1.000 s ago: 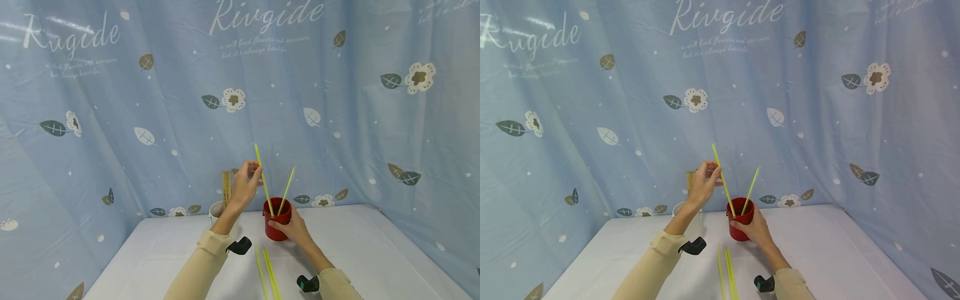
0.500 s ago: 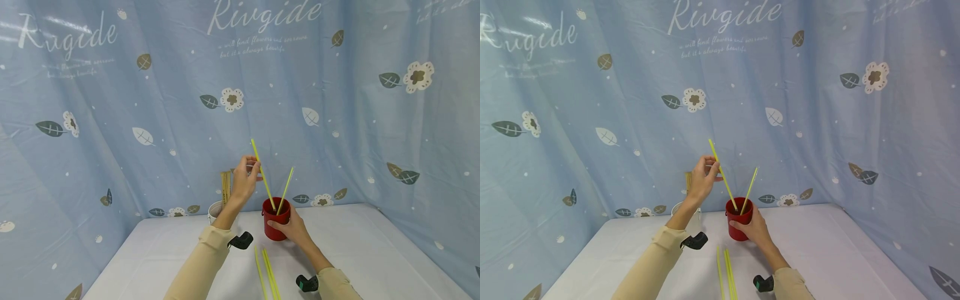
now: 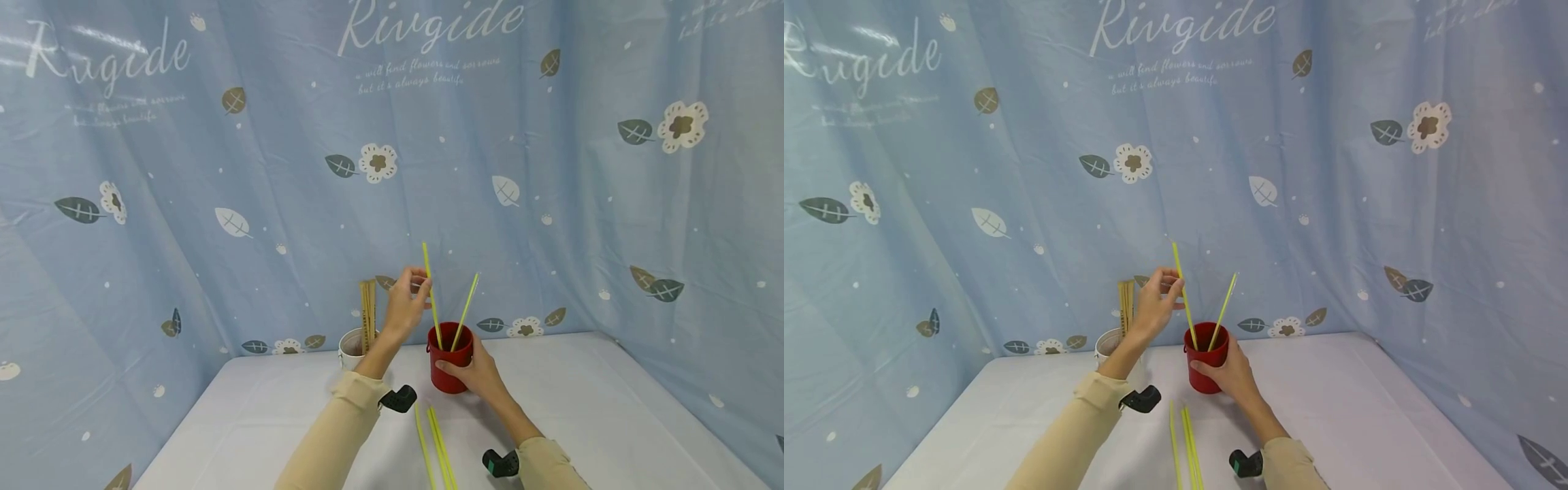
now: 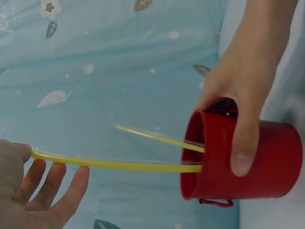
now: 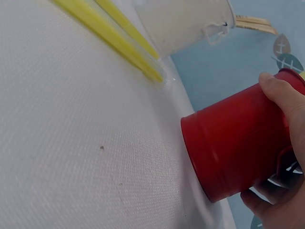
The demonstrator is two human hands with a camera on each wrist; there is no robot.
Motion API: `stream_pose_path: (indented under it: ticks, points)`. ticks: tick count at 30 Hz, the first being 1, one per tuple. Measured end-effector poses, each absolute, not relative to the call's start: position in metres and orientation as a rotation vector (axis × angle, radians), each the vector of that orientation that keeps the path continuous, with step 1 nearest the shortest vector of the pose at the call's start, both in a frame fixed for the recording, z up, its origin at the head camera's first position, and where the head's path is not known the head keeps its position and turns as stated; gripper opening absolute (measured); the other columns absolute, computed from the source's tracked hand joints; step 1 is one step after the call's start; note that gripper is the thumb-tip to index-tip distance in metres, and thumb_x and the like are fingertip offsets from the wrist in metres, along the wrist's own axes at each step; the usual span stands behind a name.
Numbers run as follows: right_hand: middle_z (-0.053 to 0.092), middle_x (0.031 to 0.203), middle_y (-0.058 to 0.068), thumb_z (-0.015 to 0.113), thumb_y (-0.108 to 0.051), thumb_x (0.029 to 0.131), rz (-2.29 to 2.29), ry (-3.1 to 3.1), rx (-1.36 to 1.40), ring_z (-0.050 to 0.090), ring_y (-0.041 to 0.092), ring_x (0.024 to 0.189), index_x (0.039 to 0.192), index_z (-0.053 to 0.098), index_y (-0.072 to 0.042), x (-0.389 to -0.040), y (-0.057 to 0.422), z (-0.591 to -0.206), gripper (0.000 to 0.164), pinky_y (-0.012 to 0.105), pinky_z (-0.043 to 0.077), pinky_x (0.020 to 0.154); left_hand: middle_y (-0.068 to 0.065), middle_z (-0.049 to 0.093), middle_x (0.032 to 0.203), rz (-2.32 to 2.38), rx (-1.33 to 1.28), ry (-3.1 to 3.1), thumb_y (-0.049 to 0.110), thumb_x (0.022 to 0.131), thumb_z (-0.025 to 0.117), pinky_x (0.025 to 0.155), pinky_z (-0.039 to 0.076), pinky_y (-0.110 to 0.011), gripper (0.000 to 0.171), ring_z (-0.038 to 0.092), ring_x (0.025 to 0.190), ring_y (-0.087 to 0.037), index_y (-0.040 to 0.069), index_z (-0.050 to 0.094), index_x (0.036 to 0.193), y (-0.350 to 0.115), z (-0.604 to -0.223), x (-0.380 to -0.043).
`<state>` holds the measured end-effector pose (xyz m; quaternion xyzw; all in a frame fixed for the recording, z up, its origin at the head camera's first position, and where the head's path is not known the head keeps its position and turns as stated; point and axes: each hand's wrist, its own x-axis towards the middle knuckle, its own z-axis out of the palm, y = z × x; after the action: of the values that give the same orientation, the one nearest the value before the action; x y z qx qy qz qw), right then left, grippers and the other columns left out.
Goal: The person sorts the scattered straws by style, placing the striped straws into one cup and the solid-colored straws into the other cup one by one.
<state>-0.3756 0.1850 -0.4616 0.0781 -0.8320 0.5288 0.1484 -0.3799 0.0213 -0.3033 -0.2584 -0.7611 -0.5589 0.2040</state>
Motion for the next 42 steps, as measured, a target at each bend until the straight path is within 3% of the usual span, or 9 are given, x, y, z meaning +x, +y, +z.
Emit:
stream_pose_path:
  ticks: [12, 22, 27, 34, 42]
  points:
    - [0.053, 0.141, 0.012, 0.084, -0.036, 0.077, 1.491, -2.391, 0.216, 0.052, 0.034, 0.128, 0.147, 0.033, -0.011, -0.375, 0.184, -0.460, 0.090, 0.053, 0.052, 0.098, -0.017, 0.066, 0.102, -1.467, -0.704, -2.226, 0.012, 0.100, 0.056, 0.067, 0.062, -0.043, 0.016, 0.066, 0.088, -0.025, 0.004, 0.059, 0.113, 0.029, -0.326, -0.389]
    - [0.053, 0.141, 0.014, 0.083, -0.035, 0.077, 1.474, -2.393, 0.217, 0.053, 0.036, 0.128, 0.147, 0.033, -0.009, -0.374, 0.184, -0.460, 0.090, 0.054, 0.052, 0.098, -0.015, 0.066, 0.100, -1.398, -0.711, -2.273, 0.013, 0.098, 0.060, 0.058, 0.058, -0.021, 0.019, 0.066, 0.083, -0.021, 0.006, 0.058, 0.116, 0.035, -0.336, -0.393]
    - [0.053, 0.141, 0.013, 0.084, -0.036, 0.077, 1.481, -2.397, 0.210, 0.053, 0.034, 0.128, 0.147, 0.033, -0.010, -0.374, 0.184, -0.459, 0.091, 0.053, 0.051, 0.098, -0.015, 0.066, 0.097, -1.393, -0.723, -2.283, 0.011, 0.097, 0.061, 0.058, 0.059, -0.027, 0.022, 0.066, 0.080, -0.022, 0.005, 0.059, 0.118, 0.035, -0.341, -0.396]
    - [0.053, 0.141, 0.011, 0.083, -0.036, 0.077, 1.486, -2.397, 0.204, 0.053, 0.032, 0.128, 0.147, 0.032, -0.012, -0.375, 0.183, -0.459, 0.090, 0.053, 0.050, 0.101, -0.017, 0.065, 0.096, -1.401, -0.710, -2.310, 0.009, 0.096, 0.062, 0.055, 0.056, -0.019, 0.023, 0.066, 0.076, -0.023, 0.005, 0.062, 0.118, 0.029, -0.348, -0.399]
    - [0.054, 0.141, 0.012, 0.083, -0.034, 0.077, 1.489, -2.383, 0.212, 0.054, 0.032, 0.126, 0.147, 0.033, -0.011, -0.374, 0.184, -0.461, 0.089, 0.054, 0.050, 0.100, -0.015, 0.066, 0.095, -1.429, -0.701, -2.319, 0.009, 0.095, 0.062, 0.057, 0.058, -0.023, 0.021, 0.067, 0.080, -0.025, 0.006, 0.062, 0.116, 0.020, -0.364, -0.399]
